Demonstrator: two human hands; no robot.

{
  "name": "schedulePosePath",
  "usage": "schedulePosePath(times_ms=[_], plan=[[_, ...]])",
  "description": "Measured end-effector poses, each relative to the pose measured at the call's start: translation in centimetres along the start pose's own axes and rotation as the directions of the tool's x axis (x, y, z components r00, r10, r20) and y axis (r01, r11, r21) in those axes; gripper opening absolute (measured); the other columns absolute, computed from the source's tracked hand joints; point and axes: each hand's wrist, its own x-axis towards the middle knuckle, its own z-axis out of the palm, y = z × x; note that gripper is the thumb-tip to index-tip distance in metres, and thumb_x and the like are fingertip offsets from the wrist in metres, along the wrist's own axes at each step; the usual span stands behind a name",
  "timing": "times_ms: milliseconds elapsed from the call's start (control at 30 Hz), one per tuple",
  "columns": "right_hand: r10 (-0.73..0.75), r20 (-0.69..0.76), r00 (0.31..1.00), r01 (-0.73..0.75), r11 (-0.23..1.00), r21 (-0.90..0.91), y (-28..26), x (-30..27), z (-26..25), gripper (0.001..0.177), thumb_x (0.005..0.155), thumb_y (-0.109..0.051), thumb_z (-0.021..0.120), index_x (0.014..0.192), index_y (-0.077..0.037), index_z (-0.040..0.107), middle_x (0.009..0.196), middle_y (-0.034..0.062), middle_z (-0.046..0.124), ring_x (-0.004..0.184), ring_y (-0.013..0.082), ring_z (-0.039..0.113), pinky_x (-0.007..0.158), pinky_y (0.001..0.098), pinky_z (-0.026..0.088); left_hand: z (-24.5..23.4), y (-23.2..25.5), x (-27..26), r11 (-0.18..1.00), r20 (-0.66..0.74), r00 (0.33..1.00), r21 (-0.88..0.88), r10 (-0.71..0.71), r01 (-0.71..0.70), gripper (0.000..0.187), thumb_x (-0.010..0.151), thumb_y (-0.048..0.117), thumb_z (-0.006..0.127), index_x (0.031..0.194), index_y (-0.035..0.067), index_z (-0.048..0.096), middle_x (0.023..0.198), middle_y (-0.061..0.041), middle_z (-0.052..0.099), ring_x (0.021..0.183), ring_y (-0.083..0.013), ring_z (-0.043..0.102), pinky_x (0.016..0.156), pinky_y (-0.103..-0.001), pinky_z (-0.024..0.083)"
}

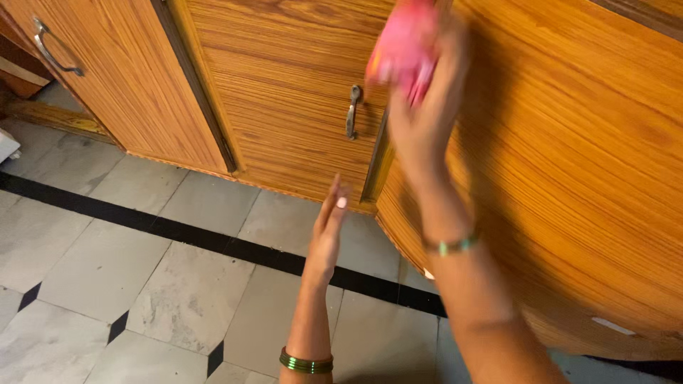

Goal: The person wipes the front of a wooden cabinet with a colorful cloth. They move from left to right, cleaning the doors and handles in a continuous motion.

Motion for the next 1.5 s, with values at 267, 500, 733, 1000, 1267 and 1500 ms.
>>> schedulePosePath(times_ms=[267, 500, 733, 1000, 1267, 1500], plan=[[-0.127, 0.166, 0.978, 0.190, 0.872, -0.452, 3.6, 2.2, 6.1, 0.060, 0.107, -0.016, 0.070, 0.160, -0.013, 0.041, 0.163, 0.0227, 0.026, 0.154, 0.0462, 0.025, 0.132, 0.0585, 0.027, -0.5, -0.4, 0.7, 0.928, -0.152, 0.970, 0.350, 0.187, -0.124, 0.061, 0.104, 0.038, 0.047, 0.152, 0.001, 0.043, 0.157, -0.019, 0.046, 0.147, -0.0321, 0.040, 0.118, -0.042, 0.032], [0.083, 0.372, 0.924, 0.036, 0.953, -0.302, 2.7, -9.3, 3.8, 0.063, 0.108, 0.000, 0.054, 0.165, -0.020, 0.036, 0.174, 0.0174, 0.011, 0.159, 0.0507, 0.015, 0.132, 0.0607, 0.024, -1.0, -0.5, 0.1, 0.901, -0.224, 0.945, 0.415, 0.240, -0.130, 0.059, 0.104, 0.038, 0.044, 0.149, 0.000, 0.050, 0.155, -0.019, 0.049, 0.145, -0.0306, 0.041, 0.118, -0.041, 0.030], [0.018, 0.320, 0.947, 0.140, 0.875, -0.464, 2.8, 0.9, 5.3, 0.057, 0.108, 0.006, 0.051, 0.156, -0.022, 0.042, 0.168, 0.0196, 0.022, 0.158, 0.0481, 0.026, 0.102, 0.0250, 0.052, 0.0, 1.6, -0.3, 0.938, -0.233, 0.966, 0.345, 0.116, -0.029, 0.060, 0.104, 0.041, 0.042, 0.155, 0.009, 0.038, 0.158, -0.019, 0.042, 0.147, -0.0334, 0.038, 0.117, -0.046, 0.034], [0.069, 0.489, 0.870, 0.102, 0.944, -0.314, -3.1, 7.7, 14.2, 0.042, 0.105, -0.018, 0.064, 0.144, -0.010, 0.050, 0.125, 0.0136, 0.058, 0.104, 0.0276, 0.063, 0.093, 0.0496, 0.053, 0.4, 2.1, -0.9, 0.694, -0.161, 0.912, 0.702, 0.377, -0.163, 0.075, 0.102, 0.037, 0.048, 0.163, 0.006, 0.016, 0.156, -0.026, 0.038, 0.144, -0.0442, 0.037, 0.118, -0.051, 0.030], [-0.269, 0.426, 0.864, 0.426, 0.841, -0.333, -3.3, 10.8, 21.9, 0.024, 0.092, -0.015, 0.070, 0.114, -0.007, 0.070, 0.137, 0.0079, 0.057, 0.136, 0.0284, 0.046, 0.113, 0.0653, 0.042, -0.2, 1.9, -0.4, 0.660, -0.122, 0.917, 0.730, 0.381, -0.177, 0.073, 0.103, 0.036, 0.049, 0.161, 0.005, 0.017, 0.158, -0.026, 0.037, 0.144, -0.0468, 0.034, 0.118, -0.053, 0.029], [-0.245, 0.326, 0.913, 0.379, 0.804, -0.458, 0.6, 11.8, 9.6, 0.047, 0.095, -0.010, 0.077, 0.139, -0.004, 0.062, 0.142, 0.0123, 0.050, 0.131, 0.0321, 0.045, 0.109, 0.0451, 0.050, 0.1, 3.1, -0.7, 0.737, -0.171, 0.951, 0.671, 0.256, -0.078, 0.075, 0.102, 0.039, 0.046, 0.163, 0.014, 0.012, 0.160, -0.024, 0.031, 0.148, -0.0458, 0.028, 0.118, -0.053, 0.027]])
